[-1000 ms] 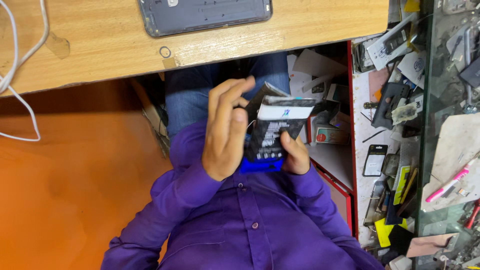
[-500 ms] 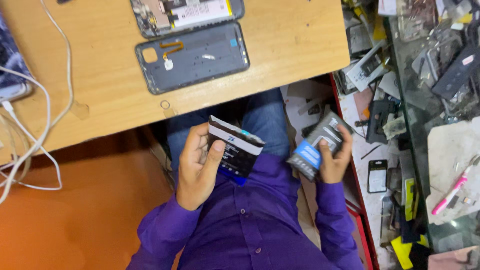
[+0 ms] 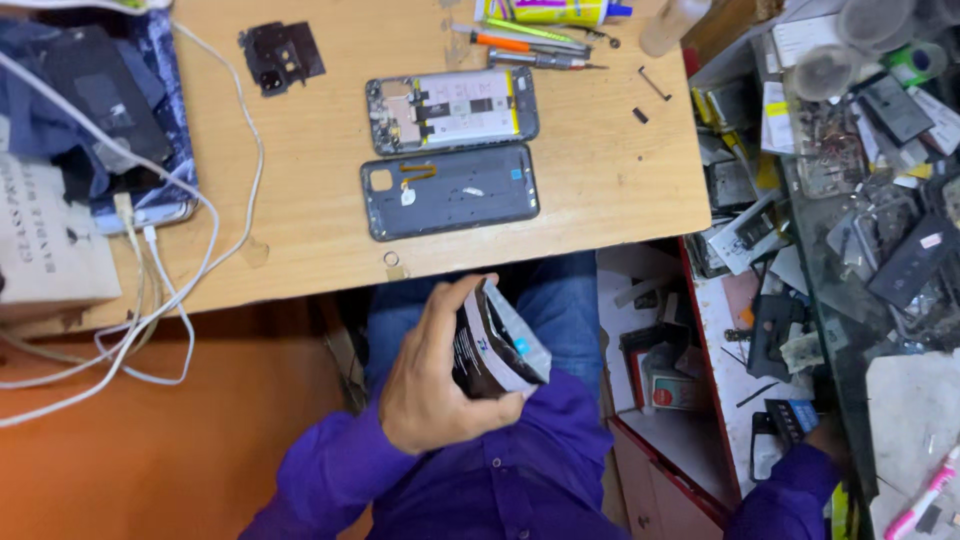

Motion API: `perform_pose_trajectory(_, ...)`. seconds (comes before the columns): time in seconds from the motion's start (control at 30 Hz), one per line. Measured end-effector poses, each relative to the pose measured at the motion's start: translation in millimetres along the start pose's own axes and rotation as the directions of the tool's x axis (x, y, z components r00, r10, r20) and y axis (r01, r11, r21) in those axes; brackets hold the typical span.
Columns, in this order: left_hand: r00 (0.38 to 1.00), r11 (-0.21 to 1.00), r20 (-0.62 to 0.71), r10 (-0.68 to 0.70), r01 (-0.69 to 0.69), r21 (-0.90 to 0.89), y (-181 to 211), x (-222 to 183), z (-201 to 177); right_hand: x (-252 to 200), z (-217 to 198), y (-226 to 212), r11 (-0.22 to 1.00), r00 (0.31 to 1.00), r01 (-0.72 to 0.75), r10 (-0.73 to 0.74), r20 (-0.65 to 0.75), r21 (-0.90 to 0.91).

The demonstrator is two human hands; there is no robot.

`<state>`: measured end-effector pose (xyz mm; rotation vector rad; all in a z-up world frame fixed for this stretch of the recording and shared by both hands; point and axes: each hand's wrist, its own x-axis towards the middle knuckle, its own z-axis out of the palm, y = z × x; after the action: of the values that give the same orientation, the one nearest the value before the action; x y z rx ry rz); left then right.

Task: The person unpacks a new screen protector and places it on a disassembled smartphone. They then connect a charging cable to another smartphone, remove its back cover, and use a screwdriver to unscrew internal components. The person handles multiple phone parts and tools on a cluttered workbench.

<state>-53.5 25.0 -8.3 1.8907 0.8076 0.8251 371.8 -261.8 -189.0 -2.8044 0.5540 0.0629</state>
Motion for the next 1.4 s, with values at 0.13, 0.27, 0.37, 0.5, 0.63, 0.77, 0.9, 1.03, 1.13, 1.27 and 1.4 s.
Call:
perform_pose_trajectory(0.13,0.977,0.962,-0.026,0.212,-0.204,0.179,4,17,-24,-19,1,-10,0.997,0.997,0.071,-0.070,0.016,-0.038)
perform_pose_trajectory(0.27,0.916,0.861,-0.030,0.401,-0.365,0.354,10,27,-37,-15,19,9,0.957,0.954,0.290,-0.290,-0.071,-0.022)
perform_pose_trajectory(0.37,0.888,0.796,-0.012,0.459,-0.406,0.448,10,30,-46,-42,21,-3,0.738,0.735,0.671,-0.651,-0.187,0.070)
perform_pose_trajectory(0.5,0.889,0.753,0.051,0.454,-0.414,0.511,8,31,-49,-152,-9,-35,0.337,0.426,0.766,-0.904,-0.040,0.547)
perform_pose_trajectory(0.63,0.871,0.639,0.208,0.445,-0.472,0.607,8,32,-43,-260,-91,-90,-0.021,0.168,0.516,-0.978,-0.126,0.857)
perform_pose_trajectory(0.77,0.864,0.547,0.255,0.433,-0.477,0.688,15,28,-43,-299,-145,-160,-0.124,-0.153,0.516,-0.987,-0.051,0.847)
perform_pose_trajectory(0.9,0.911,0.523,0.219,0.349,-0.383,0.762,16,23,-54,-315,-166,-185,-0.210,-0.308,0.588,-0.951,-0.023,0.781)
perform_pose_trajectory(1.03,0.887,0.463,0.220,0.407,-0.408,0.787,9,19,-52,-320,-158,-190,-0.136,-0.370,0.541,-0.925,0.089,0.830)
perform_pose_trajectory(1.13,0.869,0.429,0.260,0.420,-0.442,0.787,5,21,-46,-316,-145,-189,-0.109,-0.408,0.486,-0.906,0.115,0.867)
perform_pose_trajectory(1.27,0.887,0.447,0.272,0.373,-0.428,0.785,3,20,-46,-300,-131,-177,0.008,-0.295,0.326,-0.949,0.110,0.945)
perform_pose_trajectory(1.4,0.931,0.480,0.237,0.277,-0.348,0.805,8,23,-54,-283,-111,-180,0.104,-0.048,-0.261,-0.994,0.094,0.960)
